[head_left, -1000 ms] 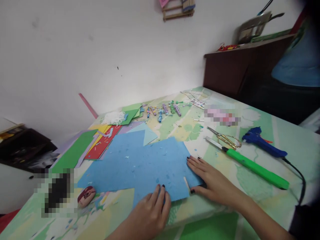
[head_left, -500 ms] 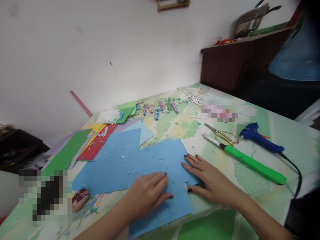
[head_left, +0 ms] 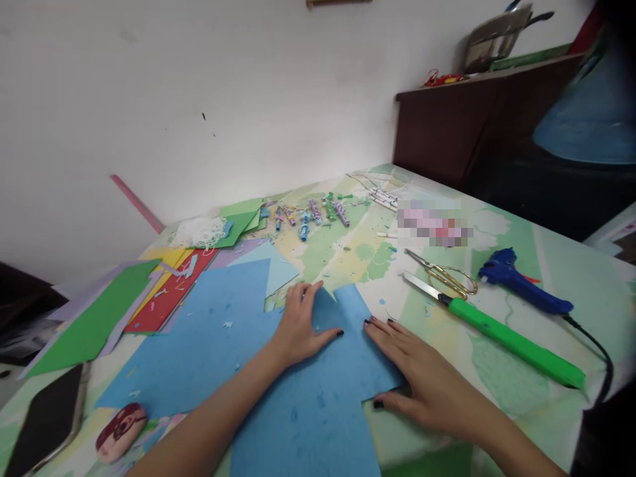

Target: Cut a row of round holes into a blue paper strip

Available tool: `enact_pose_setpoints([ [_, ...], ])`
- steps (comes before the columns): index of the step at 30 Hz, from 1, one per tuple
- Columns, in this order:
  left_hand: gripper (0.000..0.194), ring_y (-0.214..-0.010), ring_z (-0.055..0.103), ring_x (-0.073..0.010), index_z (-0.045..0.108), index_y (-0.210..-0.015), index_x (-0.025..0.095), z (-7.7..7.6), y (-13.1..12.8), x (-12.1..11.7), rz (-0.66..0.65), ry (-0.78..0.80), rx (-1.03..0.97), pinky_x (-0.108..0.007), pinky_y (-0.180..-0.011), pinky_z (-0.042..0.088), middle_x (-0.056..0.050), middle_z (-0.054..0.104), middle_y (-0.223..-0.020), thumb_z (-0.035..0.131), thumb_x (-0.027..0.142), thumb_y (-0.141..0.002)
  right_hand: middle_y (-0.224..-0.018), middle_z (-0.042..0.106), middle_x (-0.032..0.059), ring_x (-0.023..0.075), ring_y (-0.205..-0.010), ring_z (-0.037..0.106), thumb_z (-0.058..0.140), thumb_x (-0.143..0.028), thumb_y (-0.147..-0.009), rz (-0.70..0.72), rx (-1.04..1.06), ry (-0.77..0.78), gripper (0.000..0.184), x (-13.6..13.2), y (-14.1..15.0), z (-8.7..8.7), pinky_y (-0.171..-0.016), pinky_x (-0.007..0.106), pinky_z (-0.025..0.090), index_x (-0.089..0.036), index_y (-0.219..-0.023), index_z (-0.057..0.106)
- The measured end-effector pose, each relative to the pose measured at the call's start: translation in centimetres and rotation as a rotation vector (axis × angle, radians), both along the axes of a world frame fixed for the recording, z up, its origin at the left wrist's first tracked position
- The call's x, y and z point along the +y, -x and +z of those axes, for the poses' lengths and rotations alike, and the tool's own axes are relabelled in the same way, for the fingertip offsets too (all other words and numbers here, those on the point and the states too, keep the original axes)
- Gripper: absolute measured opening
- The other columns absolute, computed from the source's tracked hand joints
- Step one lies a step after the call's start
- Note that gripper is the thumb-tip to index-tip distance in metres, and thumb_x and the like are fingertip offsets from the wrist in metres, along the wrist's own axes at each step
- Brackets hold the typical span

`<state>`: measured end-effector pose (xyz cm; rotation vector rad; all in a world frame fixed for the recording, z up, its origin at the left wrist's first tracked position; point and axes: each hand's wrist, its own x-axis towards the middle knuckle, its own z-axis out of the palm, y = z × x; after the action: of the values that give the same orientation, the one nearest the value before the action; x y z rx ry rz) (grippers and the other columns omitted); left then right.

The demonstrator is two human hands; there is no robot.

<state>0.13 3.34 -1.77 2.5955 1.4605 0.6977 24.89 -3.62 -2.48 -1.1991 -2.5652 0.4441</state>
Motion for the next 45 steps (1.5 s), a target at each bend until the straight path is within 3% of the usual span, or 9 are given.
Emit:
enact_pose_setpoints([
  [4, 0.05, -0.109, 0.041, -0.0259, 0.035, -0.124, 0.02, 0.2, 1.4, -0.5, -0.018, -0.03, -0.081, -0.047, -0.096, 0.037, -0.011, 0.042, -0.112, 0.057, 0.032, -0.081, -0.148, 0.024, 0.0061, 0.0237, -0.137, 0.022, 0.048, -0.058, -0.082, 0.025, -0.014, 0.004, 0.077, 0.3, -0.1, -0.2, -0.114, 0.044, 0.02, -0.014, -0.143, 0.028],
  [8, 0.033, -0.103, 0.045, -0.0235, 0.039, -0.115, 0.02, -0.1, 2.2, 0.1, -0.012, -0.035, -0.156, -0.042, -0.09, 0.04, -0.009, 0.046, -0.106, 0.05, 0.02, -0.084, -0.149, 0.023, 0.0062, 0.0244, -0.137, 0.021, 0.047, -0.058, -0.083, 0.04, -0.008, 0.007, 0.075, 0.5, -0.1, -0.1, -0.113, 0.046, 0.021, -0.016, -0.143, 0.029],
  [16, 0.007, -0.091, 0.046, -0.0218, 0.043, -0.092, 0.02, 0.0, 1.1, 1.6, -0.011, 0.086, -0.107, -0.039, -0.082, 0.041, -0.006, 0.049, -0.094, 0.044, 0.021, -0.086, -0.145, 0.031, 0.0072, 0.0256, -0.136, 0.025, 0.052, -0.058, -0.08, 0.055, 0.047, 0.005, 0.074, 0.6, -0.1, -0.1, -0.112, 0.048, 0.021, -0.017, -0.14, 0.035],
  [21, 0.005, -0.086, 0.043, -0.022, 0.044, -0.086, 0.018, -0.2, -0.7, 3.1, 0.02, 0.168, -0.006, -0.039, -0.079, 0.041, -0.006, 0.049, -0.089, 0.048, 0.021, -0.084, -0.145, 0.033, 0.0081, 0.0259, -0.135, 0.026, 0.055, -0.055, -0.079, 0.05, 0.082, 0.01, 0.075, 0.5, -0.2, -0.1, -0.112, 0.049, 0.023, -0.019, -0.141, 0.032],
  [31, 0.019, -0.107, 0.041, -0.0256, 0.047, -0.098, 0.016, -0.9, -1.9, 3.7, 0.108, 0.163, 0.026, -0.044, -0.092, 0.034, -0.011, 0.048, -0.113, 0.054, 0.021, -0.081, -0.145, 0.032, 0.0098, 0.0261, -0.136, 0.025, 0.05, -0.057, -0.082, 0.052, 0.061, 0.007, 0.074, 0.4, -0.2, -0.1, -0.111, 0.049, 0.024, -0.016, -0.141, 0.033],
  [36, 0.032, -0.111, 0.042, -0.025, 0.045, -0.116, 0.022, -0.9, -1.8, 3.3, 0.066, 0.131, 0.005, -0.044, -0.092, 0.034, -0.008, 0.05, -0.118, 0.051, 0.022, -0.084, -0.146, 0.031, 0.0069, 0.0247, -0.137, 0.022, 0.045, -0.055, -0.085, 0.047, 0.036, 0.024, 0.07, 0.4, -0.2, 0.3, -0.112, 0.05, 0.023, -0.018, -0.142, 0.03],
  [41, 0.02, -0.106, 0.046, -0.0249, 0.054, -0.104, 0.022, -0.7, -2.0, 2.6, 0.01, 0.067, -0.03, -0.044, -0.091, 0.035, -0.007, 0.056, -0.109, 0.051, 0.022, -0.085, -0.147, 0.028, 0.0039, 0.0262, -0.137, 0.021, 0.044, -0.056, -0.085, 0.047, 0.03, 0.059, 0.065, 0.3, -0.2, 0.6, -0.111, 0.052, 0.023, -0.025, -0.141, 0.032],
  [45, 0.027, -0.106, 0.047, -0.0254, 0.054, -0.104, 0.021, -0.8, -1.9, 2.3, -0.039, 0.044, -0.055, -0.045, -0.092, 0.035, -0.008, 0.057, -0.109, 0.061, 0.031, -0.08, -0.145, 0.031, 0.0061, 0.0275, -0.136, 0.024, 0.046, -0.058, -0.084, 0.041, 0.047, 0.063, 0.068, 0.3, -0.2, 0.5, -0.11, 0.053, 0.024, -0.022, -0.141, 0.034],
])
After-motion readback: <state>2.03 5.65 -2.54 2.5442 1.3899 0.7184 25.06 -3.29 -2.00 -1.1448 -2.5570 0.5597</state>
